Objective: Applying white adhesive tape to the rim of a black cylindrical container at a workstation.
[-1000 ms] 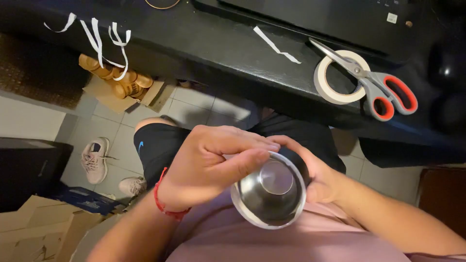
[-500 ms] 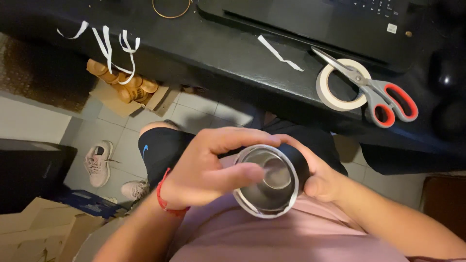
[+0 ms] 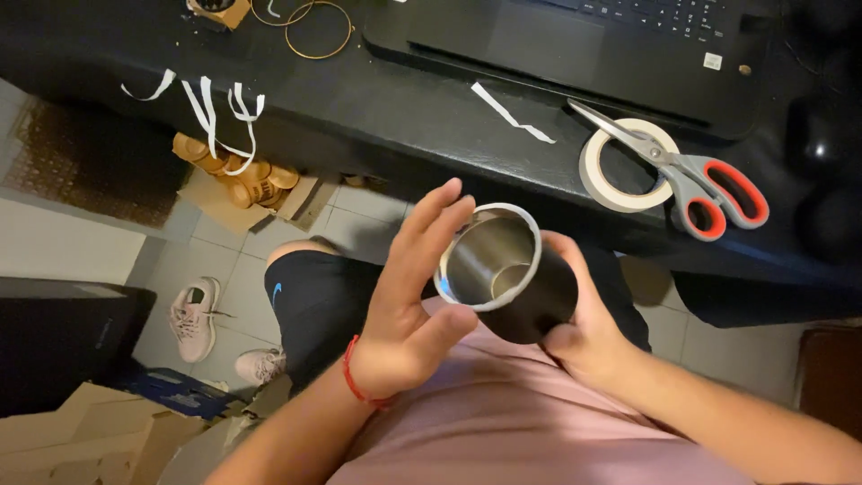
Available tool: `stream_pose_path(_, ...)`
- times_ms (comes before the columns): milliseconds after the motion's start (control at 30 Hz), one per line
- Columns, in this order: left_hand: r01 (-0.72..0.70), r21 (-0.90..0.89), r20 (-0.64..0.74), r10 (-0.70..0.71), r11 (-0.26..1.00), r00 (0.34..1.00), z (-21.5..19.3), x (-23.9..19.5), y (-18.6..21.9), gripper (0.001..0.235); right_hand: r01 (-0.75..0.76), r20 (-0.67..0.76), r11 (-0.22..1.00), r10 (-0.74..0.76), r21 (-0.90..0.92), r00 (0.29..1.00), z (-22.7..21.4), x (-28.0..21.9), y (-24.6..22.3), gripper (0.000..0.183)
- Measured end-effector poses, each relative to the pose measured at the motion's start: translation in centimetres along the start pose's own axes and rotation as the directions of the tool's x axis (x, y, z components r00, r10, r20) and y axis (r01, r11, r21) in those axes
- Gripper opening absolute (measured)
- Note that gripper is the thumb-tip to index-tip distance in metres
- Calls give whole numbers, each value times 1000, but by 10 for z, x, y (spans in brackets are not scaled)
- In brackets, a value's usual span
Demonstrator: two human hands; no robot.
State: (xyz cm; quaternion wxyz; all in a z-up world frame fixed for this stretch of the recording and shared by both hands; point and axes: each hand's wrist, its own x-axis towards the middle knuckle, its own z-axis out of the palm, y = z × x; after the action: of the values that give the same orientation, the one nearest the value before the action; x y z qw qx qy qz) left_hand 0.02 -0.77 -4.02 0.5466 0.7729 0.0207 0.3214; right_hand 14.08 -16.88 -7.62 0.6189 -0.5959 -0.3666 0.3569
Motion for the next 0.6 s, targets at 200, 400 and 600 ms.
stream_pose_path(200,-304,274,-227,369,912,901,3,-8,-11,10,209,-82,944,-236,-254,968,0,-6,-5,105)
stream_pose_path(400,-381,425,-118,467,821,876,0,-4,-9,11,197,-176,916,-271,-350,946,2,-12,2,110)
stream_pose_path(600,-518,453,44,563,725,826,0,-11,-18,9,406,-100,880,-440,-246,892,0,-11,14,98)
